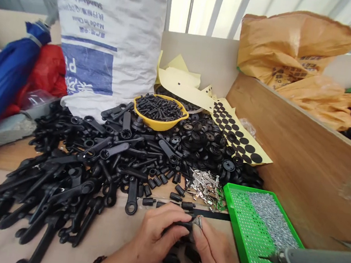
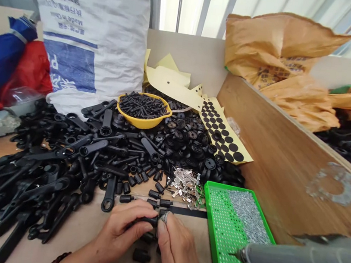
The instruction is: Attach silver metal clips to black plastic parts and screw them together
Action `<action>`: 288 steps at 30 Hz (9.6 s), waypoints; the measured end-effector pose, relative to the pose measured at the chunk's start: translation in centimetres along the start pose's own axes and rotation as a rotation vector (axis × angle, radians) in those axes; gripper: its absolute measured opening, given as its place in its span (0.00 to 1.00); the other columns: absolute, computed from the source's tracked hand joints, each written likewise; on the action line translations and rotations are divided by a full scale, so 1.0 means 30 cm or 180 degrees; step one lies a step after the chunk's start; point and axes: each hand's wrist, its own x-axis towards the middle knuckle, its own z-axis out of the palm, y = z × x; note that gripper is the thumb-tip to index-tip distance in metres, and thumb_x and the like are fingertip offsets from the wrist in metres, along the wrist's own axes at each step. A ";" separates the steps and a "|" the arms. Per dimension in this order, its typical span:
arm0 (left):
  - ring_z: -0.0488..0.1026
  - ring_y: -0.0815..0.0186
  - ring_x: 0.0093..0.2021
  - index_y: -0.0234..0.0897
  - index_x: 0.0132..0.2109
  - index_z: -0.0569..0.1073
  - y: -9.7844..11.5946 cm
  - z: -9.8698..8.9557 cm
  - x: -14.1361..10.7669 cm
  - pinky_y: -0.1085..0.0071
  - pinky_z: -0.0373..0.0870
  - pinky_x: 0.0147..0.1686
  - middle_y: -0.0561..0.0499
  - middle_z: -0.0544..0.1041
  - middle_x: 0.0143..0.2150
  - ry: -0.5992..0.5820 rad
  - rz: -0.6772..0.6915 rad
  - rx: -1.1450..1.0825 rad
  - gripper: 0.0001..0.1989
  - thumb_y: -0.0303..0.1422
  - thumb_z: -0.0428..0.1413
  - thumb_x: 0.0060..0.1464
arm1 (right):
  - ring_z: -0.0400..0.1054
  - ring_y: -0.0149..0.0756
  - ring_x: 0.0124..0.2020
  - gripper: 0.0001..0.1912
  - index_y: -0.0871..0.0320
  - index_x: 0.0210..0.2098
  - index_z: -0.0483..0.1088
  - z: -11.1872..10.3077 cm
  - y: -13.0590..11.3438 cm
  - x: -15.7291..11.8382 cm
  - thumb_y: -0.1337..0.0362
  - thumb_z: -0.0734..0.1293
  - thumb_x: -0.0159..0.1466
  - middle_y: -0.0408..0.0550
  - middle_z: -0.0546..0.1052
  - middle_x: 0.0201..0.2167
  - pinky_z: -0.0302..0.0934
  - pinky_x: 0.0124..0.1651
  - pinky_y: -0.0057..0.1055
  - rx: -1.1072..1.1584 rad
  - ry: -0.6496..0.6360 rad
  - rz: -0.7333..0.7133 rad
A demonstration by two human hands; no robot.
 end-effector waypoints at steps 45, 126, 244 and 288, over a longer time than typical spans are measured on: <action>0.75 0.64 0.36 0.34 0.43 0.77 0.009 0.003 -0.006 0.72 0.71 0.37 0.45 0.79 0.36 -0.0054 -0.0539 -0.0171 0.11 0.34 0.53 0.60 | 0.73 0.38 0.31 0.16 0.52 0.47 0.70 0.044 0.050 -0.056 0.55 0.56 0.69 0.48 0.78 0.32 0.70 0.29 0.29 0.0246 0.0356 0.0360; 0.75 0.62 0.35 0.30 0.39 0.76 0.006 -0.049 0.020 0.71 0.69 0.37 0.45 0.79 0.33 -0.0623 -0.0553 0.0807 0.08 0.25 0.52 0.58 | 0.64 0.30 0.18 0.15 0.53 0.27 0.55 0.012 -0.016 0.115 0.69 0.49 0.69 0.40 0.66 0.18 0.55 0.23 0.25 -0.1190 0.0095 -0.1196; 0.69 0.65 0.35 0.35 0.36 0.70 -0.102 -0.093 0.251 0.71 0.65 0.41 0.51 0.74 0.33 -0.1698 0.0276 0.1810 0.05 0.23 0.53 0.51 | 0.60 0.30 0.19 0.14 0.53 0.27 0.55 -0.095 0.055 0.187 0.65 0.51 0.70 0.40 0.63 0.20 0.51 0.24 0.28 -0.1748 0.0472 -0.1168; 0.63 0.71 0.25 0.33 0.39 0.79 0.002 -0.003 0.060 0.77 0.59 0.25 0.53 0.71 0.25 -0.0670 -0.1854 -0.1003 0.11 0.33 0.57 0.49 | 0.68 0.34 0.26 0.09 0.54 0.31 0.61 -0.071 0.013 0.046 0.70 0.54 0.67 0.44 0.71 0.25 0.61 0.29 0.28 -0.0866 0.0354 -0.1053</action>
